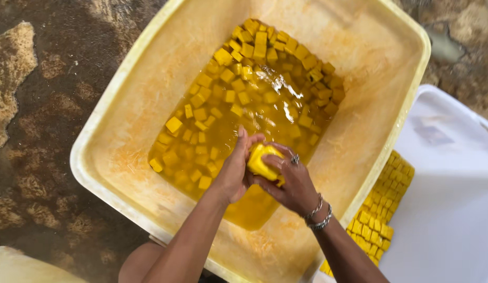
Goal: The person repeatedly scoops yellow cubes from a water-filled tub and arranges them in neat rows in a white tray. The hands work continuously, transferring cubes and aligning them into a grid pattern.
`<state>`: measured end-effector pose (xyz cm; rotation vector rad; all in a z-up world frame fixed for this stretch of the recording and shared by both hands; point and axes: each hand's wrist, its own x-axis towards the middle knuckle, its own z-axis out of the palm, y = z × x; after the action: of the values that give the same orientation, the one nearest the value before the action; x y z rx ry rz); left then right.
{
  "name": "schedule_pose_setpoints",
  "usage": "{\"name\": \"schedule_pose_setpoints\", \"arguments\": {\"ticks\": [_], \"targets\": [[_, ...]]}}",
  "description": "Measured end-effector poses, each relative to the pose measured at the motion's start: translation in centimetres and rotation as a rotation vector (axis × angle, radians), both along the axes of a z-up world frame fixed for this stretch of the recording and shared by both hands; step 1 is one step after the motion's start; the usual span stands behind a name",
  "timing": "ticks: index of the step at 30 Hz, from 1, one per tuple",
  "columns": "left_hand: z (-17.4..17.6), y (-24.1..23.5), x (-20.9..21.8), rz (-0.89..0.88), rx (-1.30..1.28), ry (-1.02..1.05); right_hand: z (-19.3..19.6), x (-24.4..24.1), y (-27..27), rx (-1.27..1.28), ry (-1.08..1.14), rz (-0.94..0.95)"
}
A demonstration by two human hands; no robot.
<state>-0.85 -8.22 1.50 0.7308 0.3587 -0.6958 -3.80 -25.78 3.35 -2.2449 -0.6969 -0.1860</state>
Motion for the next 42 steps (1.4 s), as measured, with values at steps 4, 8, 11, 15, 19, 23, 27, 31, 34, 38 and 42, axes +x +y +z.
{"name": "schedule_pose_setpoints", "arguments": {"ticks": [4, 8, 11, 15, 19, 23, 27, 31, 34, 38, 42], "targets": [[-5.3, -0.8, 2.0, -0.168, 0.190, 0.090, -0.9, 0.7, -3.1, 0.214, 0.260, -0.224], [-18.2, -1.0, 1.4, -0.502, 1.196, -0.438, -1.7, -1.7, -7.3, 0.588, 0.720, -0.444], [-28.7, 1.0, -2.7, -1.024, 1.538, -0.322, -2.5, -6.6, -12.0, 0.842, 0.754, -0.667], [-36.8, 1.7, -7.0, -1.076, 1.726, -0.398, -1.0, -13.8, -21.7, 1.241, 0.443, -0.713], [-38.0, 3.9, -9.1, -0.997, 1.853, -0.604, 0.8, -19.2, -29.0, 1.242, 0.325, -0.975], [-37.3, 5.6, -7.8, -0.959, 1.849, -0.570, -1.7, -21.2, -32.4, 1.144, 0.418, -1.300], [-34.7, 6.1, -6.1, -0.679, 1.436, -0.166, -5.8, -23.7, -35.0, 1.171, 0.436, -1.287], [-29.2, 1.0, -2.2, -0.254, 0.910, 0.118, -9.3, -22.3, -42.2, 0.988, 0.491, -1.293], [-20.9, -4.6, 0.1, -0.003, 0.499, 0.064, -12.5, -21.2, -48.0, 0.369, 0.760, -1.359], [-8.2, -15.4, 1.9, -0.025, 0.193, -0.177, -19.2, -19.4, -52.3, -0.126, 0.874, -1.031], [-1.2, -28.4, 1.0, -0.300, -0.023, -0.468, -25.8, -17.6, -54.0, -0.626, 0.985, -0.639]]}}
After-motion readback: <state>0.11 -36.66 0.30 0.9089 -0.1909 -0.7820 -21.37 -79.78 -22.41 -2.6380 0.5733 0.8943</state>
